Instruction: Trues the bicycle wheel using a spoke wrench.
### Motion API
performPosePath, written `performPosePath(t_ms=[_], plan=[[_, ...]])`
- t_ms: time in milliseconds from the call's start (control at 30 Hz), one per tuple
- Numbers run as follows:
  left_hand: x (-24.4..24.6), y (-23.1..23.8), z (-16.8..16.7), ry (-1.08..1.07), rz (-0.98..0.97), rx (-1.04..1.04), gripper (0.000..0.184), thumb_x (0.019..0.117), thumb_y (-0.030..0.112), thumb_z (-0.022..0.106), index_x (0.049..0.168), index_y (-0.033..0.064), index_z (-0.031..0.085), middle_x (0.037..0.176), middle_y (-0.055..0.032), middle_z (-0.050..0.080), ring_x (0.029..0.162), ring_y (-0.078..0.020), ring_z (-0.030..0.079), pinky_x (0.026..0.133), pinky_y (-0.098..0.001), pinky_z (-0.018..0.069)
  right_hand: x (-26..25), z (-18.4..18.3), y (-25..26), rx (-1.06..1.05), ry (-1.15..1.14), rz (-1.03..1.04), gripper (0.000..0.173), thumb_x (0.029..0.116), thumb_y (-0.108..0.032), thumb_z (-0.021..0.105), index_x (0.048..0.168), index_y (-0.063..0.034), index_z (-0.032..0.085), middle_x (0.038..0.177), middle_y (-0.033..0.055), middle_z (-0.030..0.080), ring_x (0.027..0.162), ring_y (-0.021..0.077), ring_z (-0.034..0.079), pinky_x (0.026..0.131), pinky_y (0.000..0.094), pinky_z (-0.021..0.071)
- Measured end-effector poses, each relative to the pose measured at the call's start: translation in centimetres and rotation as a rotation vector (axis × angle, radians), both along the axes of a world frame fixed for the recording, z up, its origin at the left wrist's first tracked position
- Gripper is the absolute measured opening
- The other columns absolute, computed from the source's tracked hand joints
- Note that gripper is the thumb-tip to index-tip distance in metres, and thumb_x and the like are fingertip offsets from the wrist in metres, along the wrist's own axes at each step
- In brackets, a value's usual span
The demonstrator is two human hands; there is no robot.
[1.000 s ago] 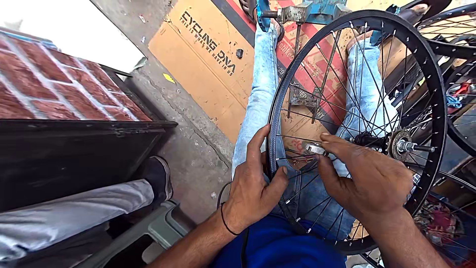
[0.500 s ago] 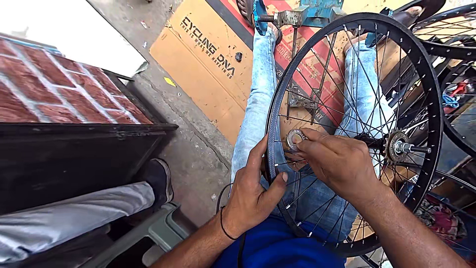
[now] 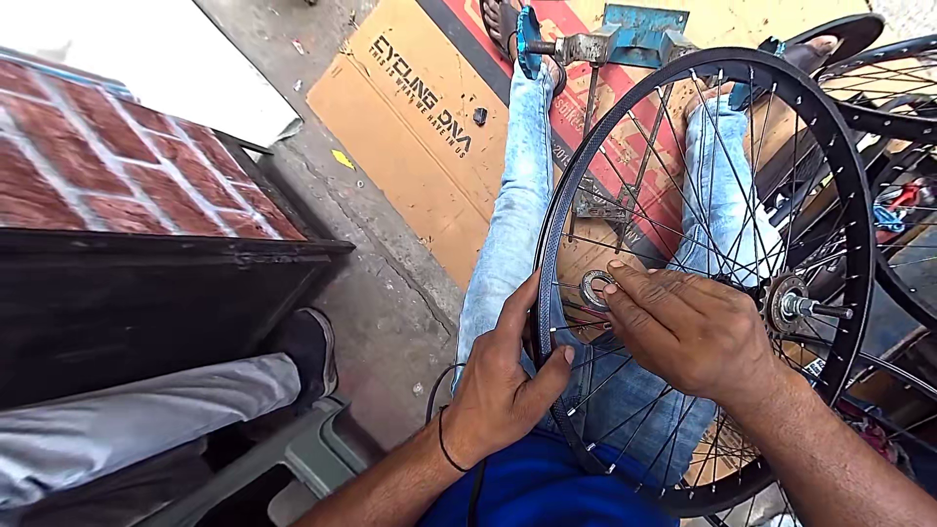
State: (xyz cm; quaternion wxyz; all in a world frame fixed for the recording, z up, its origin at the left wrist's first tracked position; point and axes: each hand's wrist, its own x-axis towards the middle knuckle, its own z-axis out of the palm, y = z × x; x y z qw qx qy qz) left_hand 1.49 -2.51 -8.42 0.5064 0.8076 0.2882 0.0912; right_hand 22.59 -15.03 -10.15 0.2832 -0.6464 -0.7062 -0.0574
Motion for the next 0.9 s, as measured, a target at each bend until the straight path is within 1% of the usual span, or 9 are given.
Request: performPosePath(t_ms=[100,167,267,367,433,533,633,733,900], plan=[[0.1,-0.1,-0.1,-0.007,0.004,0.009,0.076,0.0954,0.028,0.06,0.161,0.0125,0.026,0.095,0.0031,0.068,0.074,-0.0059,0.065,0.066,-0.0246,0.0592,0.0,0.1,-0.2,-0.021,0.006,-0.008,0.024,0.1011,-0.013,0.058,0.114,-0.0025,0.075,0.115,0.0167,0.076,0.1,0.0293,0.075,0.083,0.0378,0.062],[0.1,-0.1,-0.1,-0.021,0.0,0.003,0.076,0.0957,0.028,0.06,0.161,0.0129,0.026,0.098,0.0027,0.068,0.076,-0.0061,0.066,0.068,-0.0248,0.0593,-0.2,-0.2,-0.1,-0.01,0.057,-0.02,0.021,0.1009,-0.011,0.06,0.112,-0.0028,0.075,0.118,0.0177,0.075,0.098,0.0285,0.076,0.079,0.0364,0.0623],[0.0,-0.2,0.0,-0.015,0.005,-0.008,0.075,0.0958,0.028,0.06,0.161,0.0143,0.026,0.096,0.0026,0.069,0.073,-0.0076,0.066,0.064,-0.0267,0.0598,-0.3,-0.6,0.1,0.007,0.152,-0.045,0.015,0.0999,-0.013,0.066,0.106,-0.0026,0.076,0.127,0.0185,0.071,0.097,0.0272,0.076,0.08,0.0355,0.0625],[0.0,-0.1,-0.1,-0.014,0.001,-0.007,0.075,0.0957,0.028,0.06,0.161,0.0145,0.026,0.096,0.0027,0.069,0.073,-0.0077,0.066,0.064,-0.0266,0.0598,-0.3,-0.8,0.7,0.021,0.207,-0.062,0.016,0.0997,-0.017,0.067,0.096,-0.0037,0.076,0.126,0.0177,0.072,0.096,0.0261,0.076,0.079,0.0351,0.0621],[0.1,-0.1,-0.1,-0.015,0.001,-0.007,0.075,0.0959,0.028,0.06,0.162,0.0151,0.026,0.095,0.003,0.068,0.073,-0.0076,0.065,0.065,-0.0265,0.0595,-0.4,-0.7,0.9,0.045,0.25,-0.07,0.016,0.0994,-0.018,0.067,0.095,-0.0043,0.076,0.124,0.0173,0.073,0.101,0.0257,0.075,0.083,0.0354,0.0621],[-0.1,-0.1,-0.2,-0.016,0.001,-0.005,0.075,0.0963,0.03,0.06,0.161,0.015,0.026,0.093,0.0039,0.069,0.074,-0.0072,0.066,0.067,-0.0263,0.0598,-0.5,0.4,0.8,0.046,0.322,-0.111,0.016,0.0954,-0.019,0.073,0.104,-0.0056,0.076,0.121,0.0154,0.073,0.117,0.0264,0.071,0.097,0.038,0.0604],[0.0,-0.1,-0.1,-0.024,-0.012,-0.002,0.075,0.0973,0.03,0.06,0.162,0.0153,0.025,0.096,0.0043,0.069,0.076,-0.0067,0.066,0.068,-0.0261,0.0598,-1.0,1.0,0.0,-0.037,0.273,-0.218,0.03,0.0959,-0.029,0.074,0.118,-0.0088,0.076,0.116,0.0108,0.075,0.109,0.022,0.072,0.09,0.0361,0.0603],[-0.1,-0.2,-0.4,-0.013,-0.006,-0.001,0.074,0.0976,0.031,0.059,0.162,0.0149,0.025,0.095,0.0034,0.067,0.074,-0.0071,0.065,0.065,-0.0261,0.0595,-1.6,0.9,-0.3,-0.16,0.209,-0.256,0.034,0.0994,-0.038,0.067,0.119,-0.012,0.076,0.111,0.0079,0.075,0.099,0.0218,0.072,0.081,0.0368,0.0602],[-0.8,-0.5,-0.7,-0.025,-0.018,-0.017,0.076,0.0984,0.035,0.06,0.162,0.0153,0.023,0.097,0.0031,0.067,0.077,-0.0071,0.065,0.07,-0.0273,0.0601,-2.9,1.1,0.7,-0.152,0.253,-0.215,0.033,0.1024,-0.036,0.064,0.12,-0.0109,0.076,0.11,0.0099,0.074,0.087,0.0208,0.073,0.069,0.0341,0.0587]])
